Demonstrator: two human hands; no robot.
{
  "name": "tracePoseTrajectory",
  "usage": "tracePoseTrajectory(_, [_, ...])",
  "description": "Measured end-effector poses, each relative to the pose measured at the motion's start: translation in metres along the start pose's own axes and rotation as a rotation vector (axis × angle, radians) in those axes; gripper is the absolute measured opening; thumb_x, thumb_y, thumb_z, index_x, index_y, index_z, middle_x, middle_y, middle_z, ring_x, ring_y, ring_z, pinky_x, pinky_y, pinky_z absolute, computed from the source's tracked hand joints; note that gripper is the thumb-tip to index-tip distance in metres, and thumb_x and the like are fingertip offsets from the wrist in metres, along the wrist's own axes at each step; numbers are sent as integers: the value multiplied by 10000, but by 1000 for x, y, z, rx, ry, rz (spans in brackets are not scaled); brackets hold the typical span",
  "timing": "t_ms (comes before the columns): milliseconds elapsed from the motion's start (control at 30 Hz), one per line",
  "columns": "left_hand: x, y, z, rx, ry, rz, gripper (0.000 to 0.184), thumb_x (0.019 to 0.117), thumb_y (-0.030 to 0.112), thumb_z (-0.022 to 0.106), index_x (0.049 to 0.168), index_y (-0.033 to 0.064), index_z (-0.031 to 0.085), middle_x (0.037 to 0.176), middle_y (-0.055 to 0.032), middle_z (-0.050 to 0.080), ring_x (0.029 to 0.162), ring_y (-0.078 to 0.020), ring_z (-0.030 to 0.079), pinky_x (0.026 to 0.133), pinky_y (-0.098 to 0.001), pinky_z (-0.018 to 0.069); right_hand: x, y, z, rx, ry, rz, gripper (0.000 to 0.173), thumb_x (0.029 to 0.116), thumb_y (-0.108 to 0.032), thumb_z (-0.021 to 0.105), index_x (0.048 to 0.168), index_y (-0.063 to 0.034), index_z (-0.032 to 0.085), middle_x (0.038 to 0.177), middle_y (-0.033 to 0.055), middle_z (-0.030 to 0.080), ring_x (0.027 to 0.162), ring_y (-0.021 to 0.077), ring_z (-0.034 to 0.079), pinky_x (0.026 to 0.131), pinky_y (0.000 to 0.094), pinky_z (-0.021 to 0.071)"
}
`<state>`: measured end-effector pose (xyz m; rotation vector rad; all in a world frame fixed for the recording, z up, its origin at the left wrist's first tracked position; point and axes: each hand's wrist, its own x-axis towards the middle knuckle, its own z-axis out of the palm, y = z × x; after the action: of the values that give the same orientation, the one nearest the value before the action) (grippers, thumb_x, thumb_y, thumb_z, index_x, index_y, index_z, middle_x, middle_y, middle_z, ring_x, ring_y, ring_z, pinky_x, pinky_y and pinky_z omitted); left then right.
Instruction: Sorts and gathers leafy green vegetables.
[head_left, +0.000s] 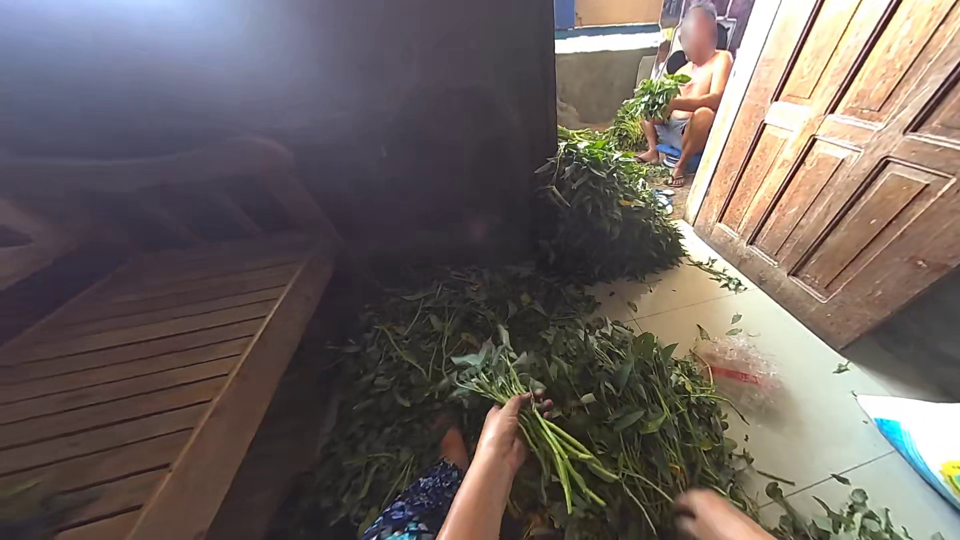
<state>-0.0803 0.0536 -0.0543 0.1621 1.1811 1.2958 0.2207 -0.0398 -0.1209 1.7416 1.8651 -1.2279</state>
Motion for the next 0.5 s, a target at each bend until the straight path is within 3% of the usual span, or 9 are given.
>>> tracePoseTrajectory(67, [-7,11,1,-35,-33,37,162,1042,9,475,1198,-34,492,927,-181,710,702,-219,707,619,-332,603,19,-21,-14,95,239,28,328,1050,-221,551,1286,-35,683,1266,219,684,1215,373,643,1069,547,475])
tracePoseTrajectory(100, [-11,15,2,-52,-36,54,136,1034,0,489,1161,-40,516,905,-176,703,695,-218,700,619,-331,603,28,-30,-16,59,248,95,352,1054,-233,544,1306,-20,666,1320,221,652,1263,371,613,1089,537,461])
tracePoseTrajectory(200, [-11,19,0,-98,-62,64,83,1017,-7,511,1076,-46,554,849,-171,677,672,-223,678,624,-343,603,42,-45,-5,-105,89,290,388,1028,-262,575,1288,14,661,1377,251,617,1303,415,584,1052,606,475])
tracePoseTrajectory(300, [-8,19,0,-136,-71,22,80,1022,14,518,1064,-37,564,843,-160,679,691,-218,691,647,-336,615,48,-31,1,-46,78,250,363,1013,-236,594,1284,-8,676,1346,245,639,1292,410,593,1066,605,465])
tracePoseTrajectory(367, [-9,19,0,-153,-93,-17,132,1025,18,506,1143,-13,555,845,-138,670,696,-201,688,653,-326,612,40,-18,-9,60,97,160,365,1017,-269,625,1289,-36,692,1314,230,664,1281,382,605,1106,572,438])
tracePoseTrajectory(433, [-11,20,4,-198,-128,-66,185,1035,36,479,1192,9,573,824,-112,654,677,-183,675,647,-315,607,23,-8,-27,191,112,59,356,1005,-280,663,1250,-26,707,1216,212,704,1147,340,670,1041,527,492])
tracePoseTrajectory(467, [-13,21,7,-218,-138,-85,183,1038,43,464,1177,15,581,814,-102,649,662,-176,671,636,-308,607,13,-5,-36,291,93,12,351,999,-291,682,1221,-21,704,1115,180,713,982,281,682,914,470,533])
tracePoseTrajectory(500, [-15,22,9,-236,-149,-94,170,1040,45,451,1150,19,578,817,-100,650,651,-171,669,621,-300,605,4,0,-43,400,52,-6,342,990,-305,695,1188,-26,692,997,119,688,809,191,623,764,382,524])
